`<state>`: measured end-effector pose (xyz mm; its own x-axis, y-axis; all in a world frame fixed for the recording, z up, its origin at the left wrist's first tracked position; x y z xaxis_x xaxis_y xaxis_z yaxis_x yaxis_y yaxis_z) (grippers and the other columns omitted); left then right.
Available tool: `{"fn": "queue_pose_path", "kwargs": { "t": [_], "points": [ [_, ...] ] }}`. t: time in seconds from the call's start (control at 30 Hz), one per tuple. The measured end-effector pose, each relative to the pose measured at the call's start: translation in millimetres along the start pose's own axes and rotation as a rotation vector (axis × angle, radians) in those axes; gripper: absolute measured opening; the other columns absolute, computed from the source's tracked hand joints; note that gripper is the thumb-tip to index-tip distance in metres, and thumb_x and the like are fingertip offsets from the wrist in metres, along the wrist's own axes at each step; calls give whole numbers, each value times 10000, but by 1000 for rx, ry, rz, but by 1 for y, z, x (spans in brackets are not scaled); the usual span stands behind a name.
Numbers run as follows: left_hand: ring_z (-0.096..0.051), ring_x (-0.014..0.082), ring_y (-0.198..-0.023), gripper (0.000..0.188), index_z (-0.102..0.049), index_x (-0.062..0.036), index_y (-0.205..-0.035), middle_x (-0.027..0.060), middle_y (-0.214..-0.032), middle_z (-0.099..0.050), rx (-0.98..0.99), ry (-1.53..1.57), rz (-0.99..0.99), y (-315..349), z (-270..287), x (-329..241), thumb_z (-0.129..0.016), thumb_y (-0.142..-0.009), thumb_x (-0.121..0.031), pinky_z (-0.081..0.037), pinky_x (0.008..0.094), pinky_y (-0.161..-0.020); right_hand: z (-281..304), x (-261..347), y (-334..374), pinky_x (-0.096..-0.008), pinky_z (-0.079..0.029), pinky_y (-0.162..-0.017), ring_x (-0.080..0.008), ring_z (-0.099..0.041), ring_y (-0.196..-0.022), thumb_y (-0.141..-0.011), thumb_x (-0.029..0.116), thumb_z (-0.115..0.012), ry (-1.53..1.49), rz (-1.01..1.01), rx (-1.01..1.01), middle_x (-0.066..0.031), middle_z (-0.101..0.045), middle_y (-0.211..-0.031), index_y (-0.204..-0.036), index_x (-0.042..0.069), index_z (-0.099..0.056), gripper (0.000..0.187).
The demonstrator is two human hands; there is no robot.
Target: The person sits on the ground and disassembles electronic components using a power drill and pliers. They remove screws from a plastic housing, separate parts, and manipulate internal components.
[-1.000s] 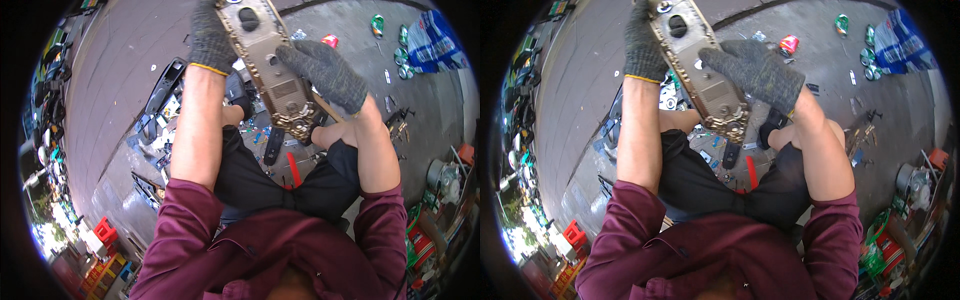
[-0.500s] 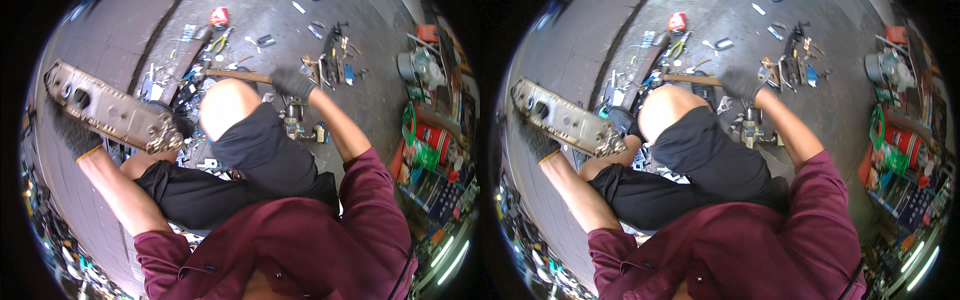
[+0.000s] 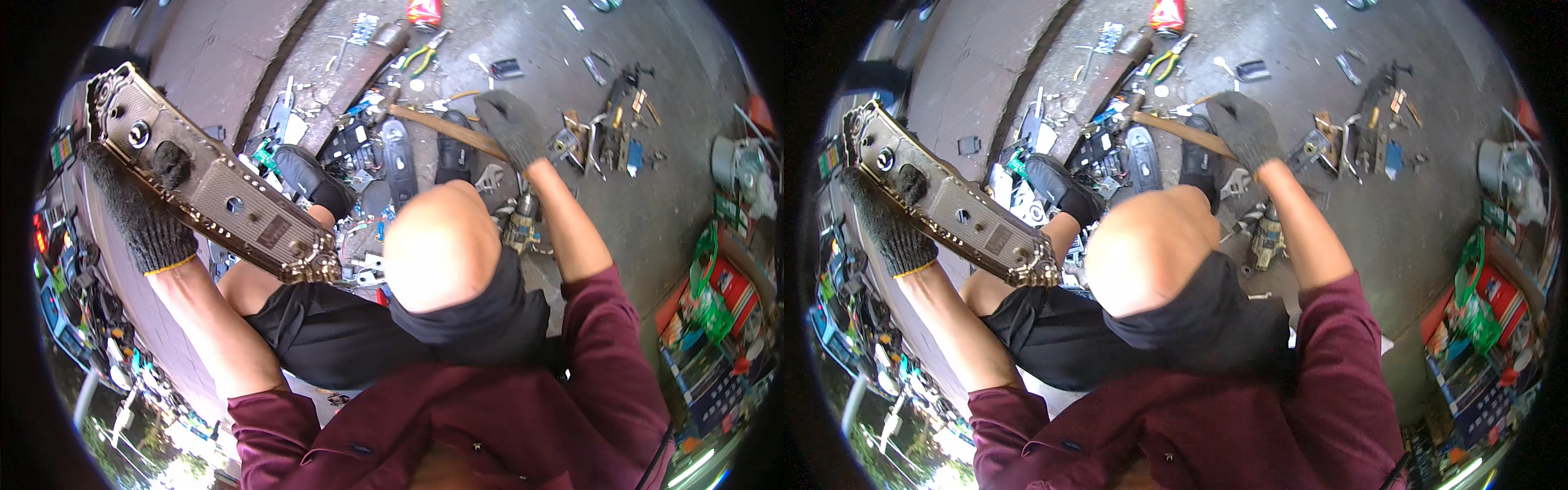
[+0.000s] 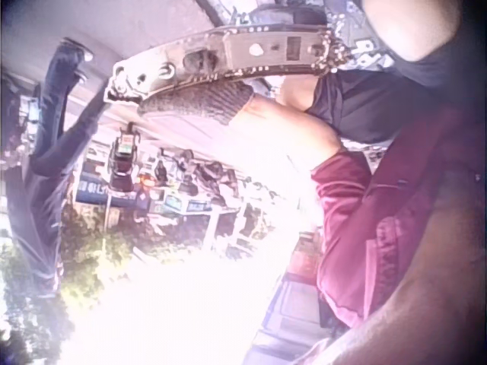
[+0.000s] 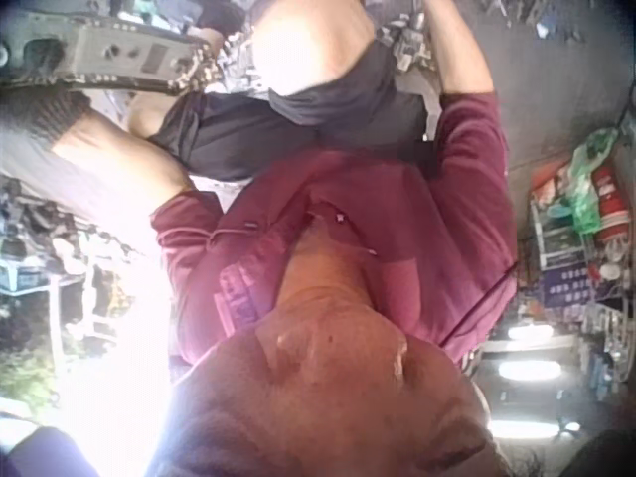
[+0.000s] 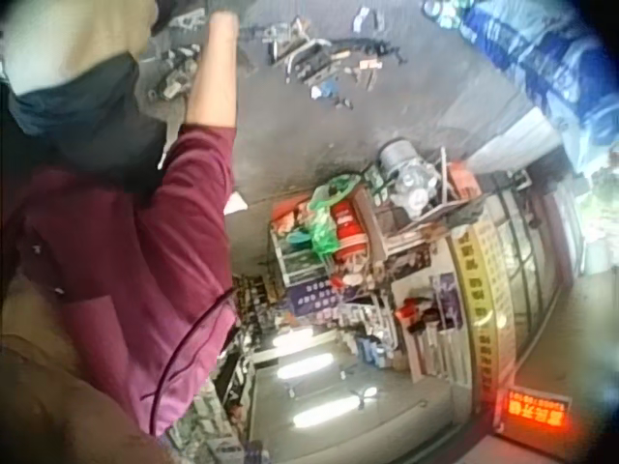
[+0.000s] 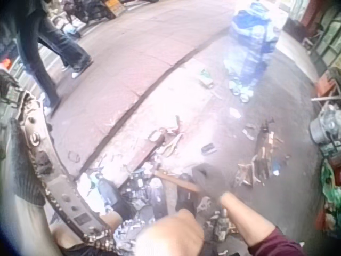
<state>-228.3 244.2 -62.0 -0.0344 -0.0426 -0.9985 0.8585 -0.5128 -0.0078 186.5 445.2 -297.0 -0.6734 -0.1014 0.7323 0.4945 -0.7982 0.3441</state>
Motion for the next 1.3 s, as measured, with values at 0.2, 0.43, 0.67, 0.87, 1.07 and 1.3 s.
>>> {"fn": "queue_pose_path", "kwargs": {
  "t": [0.2, 0.43, 0.67, 0.87, 1.07, 1.3],
  "points": [
    [-665, 197, -1075, 620, -563, -61, -1389, 90, -1273, -658, -184, -155, 30, 19, -28, -18, -511, -1041, -572, -590, 380, -920, -87, -40, -118, -459, -548, -949, -367, -685, -1124, -942, 189, -557, 933, 151, 354, -205, -681, -1240, -1106, 51, -742, 283],
    [-673, 184, -917, 602, -600, -95, -1314, 58, -1105, -676, -189, 116, 246, 6, -28, -29, -522, -1016, -612, -596, 367, -779, -88, -45, -132, -471, -562, -948, -367, -700, -1103, -891, 303, -623, 927, 113, 563, -205, -718, -1166, -1081, 90, -762, 318],
    [-684, 179, -822, 646, -627, -127, -1264, 38, -993, -691, 4, 535, 420, 2, -30, -31, -469, -995, -692, -599, 358, -688, -3, -32, -120, -390, -531, -661, -240, -683, -706, -863, 308, -731, 401, -39, 274, -146, -712, -829, -914, 24, -718, 289],
    [-693, 186, -811, 693, -638, -89, -1237, 56, -995, -707, 140, 523, 379, 16, -42, -34, -458, -990, -710, -609, 363, -679, 80, 143, -32, -289, -469, -550, -111, -601, -614, -919, 156, -677, -385, 198, 125, -39, -653, -749, -981, 38, -676, 133],
    [-698, 169, -783, 702, -662, -35, -1164, 80, -963, -716, 251, 446, 326, 35, -54, -37, -506, -985, -696, -604, 321, -658, 67, 334, 44, -345, -526, -608, -206, -695, -703, -881, 184, -699, 11, 690, 28, -100, -702, -808, -943, 45, -666, 156],
    [-623, 100, -574, 284, -667, -29, -1007, 34, -766, -662, 314, 570, 211, 60, -37, -50, -770, -899, -271, -483, 236, -469, 37, 378, 69, -436, -544, -668, -332, -702, -763, -806, 255, -756, 448, 912, -162, -118, -700, -850, -891, 87, -672, 207]
  ]
}}
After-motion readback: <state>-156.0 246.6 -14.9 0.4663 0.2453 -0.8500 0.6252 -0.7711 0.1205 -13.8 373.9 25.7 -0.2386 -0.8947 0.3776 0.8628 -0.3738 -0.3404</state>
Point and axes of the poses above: each hand's wrist, its own y-axis away from the middle knuckle, its own z-axis out of the back of the hand, x = y × z, the point moved 1 cm from there along -y, towards the middle knuckle
